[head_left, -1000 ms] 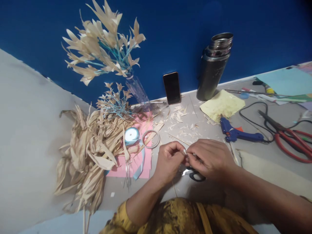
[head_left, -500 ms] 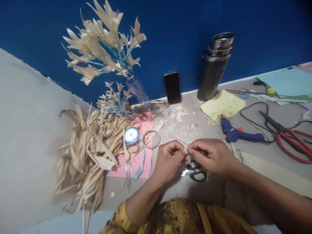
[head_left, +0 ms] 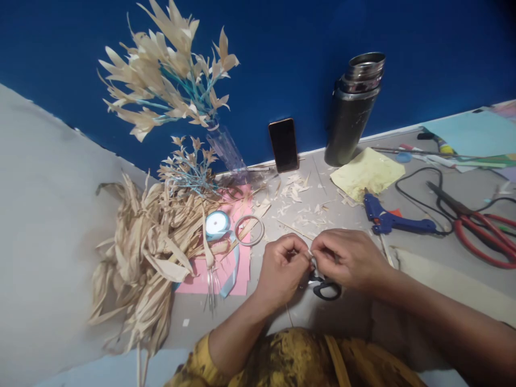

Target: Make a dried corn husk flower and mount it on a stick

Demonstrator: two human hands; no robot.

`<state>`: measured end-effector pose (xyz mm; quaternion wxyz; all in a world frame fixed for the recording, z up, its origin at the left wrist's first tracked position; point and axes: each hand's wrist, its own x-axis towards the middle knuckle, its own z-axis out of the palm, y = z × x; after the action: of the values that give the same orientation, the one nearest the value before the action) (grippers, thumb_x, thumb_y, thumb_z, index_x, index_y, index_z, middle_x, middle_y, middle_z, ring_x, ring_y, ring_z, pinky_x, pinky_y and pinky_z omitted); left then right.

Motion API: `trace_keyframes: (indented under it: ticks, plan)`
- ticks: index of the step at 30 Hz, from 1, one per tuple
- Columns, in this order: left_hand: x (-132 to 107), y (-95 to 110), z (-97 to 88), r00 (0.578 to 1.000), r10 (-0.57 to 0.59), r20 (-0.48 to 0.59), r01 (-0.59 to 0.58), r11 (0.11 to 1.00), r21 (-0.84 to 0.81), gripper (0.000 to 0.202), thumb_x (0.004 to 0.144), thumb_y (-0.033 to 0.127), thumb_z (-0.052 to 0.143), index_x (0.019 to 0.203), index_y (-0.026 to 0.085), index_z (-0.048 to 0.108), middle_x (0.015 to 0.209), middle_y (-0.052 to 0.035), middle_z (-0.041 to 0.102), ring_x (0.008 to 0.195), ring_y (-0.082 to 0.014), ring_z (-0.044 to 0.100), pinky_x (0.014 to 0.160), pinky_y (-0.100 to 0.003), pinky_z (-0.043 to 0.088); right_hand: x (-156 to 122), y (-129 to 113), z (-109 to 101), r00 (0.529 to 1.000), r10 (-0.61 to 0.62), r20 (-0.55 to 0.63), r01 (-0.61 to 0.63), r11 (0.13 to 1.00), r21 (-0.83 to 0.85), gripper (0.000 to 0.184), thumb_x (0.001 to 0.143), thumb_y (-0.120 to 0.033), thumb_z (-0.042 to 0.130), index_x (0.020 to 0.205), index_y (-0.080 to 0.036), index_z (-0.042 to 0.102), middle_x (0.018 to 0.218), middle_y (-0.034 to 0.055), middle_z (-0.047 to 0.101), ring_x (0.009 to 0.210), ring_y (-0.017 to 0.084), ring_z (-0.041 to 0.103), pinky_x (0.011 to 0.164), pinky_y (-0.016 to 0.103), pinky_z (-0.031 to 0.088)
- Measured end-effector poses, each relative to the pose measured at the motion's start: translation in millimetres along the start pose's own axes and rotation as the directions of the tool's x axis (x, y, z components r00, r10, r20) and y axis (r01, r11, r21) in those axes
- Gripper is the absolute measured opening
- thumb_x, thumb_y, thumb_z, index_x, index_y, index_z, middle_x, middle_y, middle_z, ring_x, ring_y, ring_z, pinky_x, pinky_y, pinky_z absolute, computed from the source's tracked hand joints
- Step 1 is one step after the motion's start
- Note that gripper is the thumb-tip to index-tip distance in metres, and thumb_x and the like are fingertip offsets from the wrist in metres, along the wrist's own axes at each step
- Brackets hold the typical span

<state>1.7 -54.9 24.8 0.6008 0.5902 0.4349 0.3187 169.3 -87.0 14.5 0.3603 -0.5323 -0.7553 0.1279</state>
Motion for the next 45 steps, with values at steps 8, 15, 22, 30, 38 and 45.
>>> trace_keyframes:
  ticks: [8, 15, 22, 30, 38, 45]
  plan:
    - [-1, 7, 3.0, 0.995, -0.104, -0.014, 0.101, 0.985, -0.141, 0.010, 0.073, 0.022, 0.063, 0.066, 0.016, 0.061, 0.061, 0.0008, 0.060, 0.058, -0.0126, 0.056, 0.059, -0.024, 0.046, 1, -4, -2, 0.988, 0.157, 0.012, -0.157, 0.982, 0.108, 0.014, 0.082, -0.020, 0.053, 0.069, -0.021, 0.060, 0.051, -0.0052, 0.057, 0.045, 0.011, 0.048, 0.048, 0.021, 0.033]
    - [-2, -4, 3.1, 0.991, -0.096, -0.089, 0.096, 0.995, -0.010, 0.009, 0.073, 0.024, 0.065, 0.071, 0.017, 0.059, 0.063, 0.0022, 0.058, 0.055, -0.0110, 0.053, 0.053, -0.022, 0.039, -2, -4, 2, 0.997, 0.073, 0.000, -0.073, 0.994, -0.079, 0.014, 0.083, -0.018, 0.054, 0.071, -0.021, 0.062, 0.062, -0.0007, 0.067, 0.054, 0.014, 0.057, 0.055, 0.026, 0.034]
    - [-2, -3, 3.9, 0.993, -0.073, -0.089, 0.080, 0.994, 0.077, 0.006, 0.070, 0.020, 0.060, 0.067, 0.018, 0.055, 0.059, 0.0042, 0.051, 0.054, -0.0095, 0.044, 0.053, -0.021, 0.035, -3, -8, 7, 0.983, 0.181, 0.006, -0.181, 0.982, 0.054, 0.012, 0.079, -0.020, 0.053, 0.069, -0.022, 0.059, 0.052, -0.0045, 0.056, 0.045, 0.012, 0.048, 0.049, 0.023, 0.032]
    - [0, 4, 1.3, 0.995, -0.100, -0.003, 0.100, 0.995, -0.029, 0.006, 0.069, 0.022, 0.060, 0.067, 0.018, 0.055, 0.062, 0.0020, 0.055, 0.058, -0.0111, 0.048, 0.056, -0.023, 0.037, 4, -15, -1, 0.878, 0.415, 0.238, -0.478, 0.781, 0.402, 0.010, 0.075, -0.026, 0.051, 0.068, -0.021, 0.058, 0.054, -0.0034, 0.058, 0.048, 0.012, 0.048, 0.044, 0.021, 0.033]
    - [1, 8, -0.9, 0.988, -0.136, 0.067, 0.145, 0.975, -0.168, 0.010, 0.072, 0.024, 0.063, 0.067, 0.018, 0.057, 0.062, -0.0006, 0.061, 0.059, -0.0124, 0.054, 0.061, -0.024, 0.041, 6, -13, -6, 0.829, 0.430, 0.357, -0.559, 0.639, 0.528, 0.014, 0.079, -0.026, 0.053, 0.072, -0.020, 0.064, 0.064, -0.0003, 0.067, 0.056, 0.014, 0.056, 0.052, 0.023, 0.040]
    - [2, 3, -2.0, 0.996, -0.079, -0.029, 0.078, 0.996, -0.032, 0.009, 0.069, 0.023, 0.063, 0.066, 0.018, 0.057, 0.061, 0.0015, 0.056, 0.059, -0.0118, 0.048, 0.058, -0.024, 0.037, 6, -11, -12, 0.899, 0.355, 0.256, -0.428, 0.836, 0.343, 0.021, 0.085, -0.029, 0.052, 0.073, -0.020, 0.067, 0.059, -0.0022, 0.062, 0.055, 0.013, 0.053, 0.053, 0.023, 0.037]
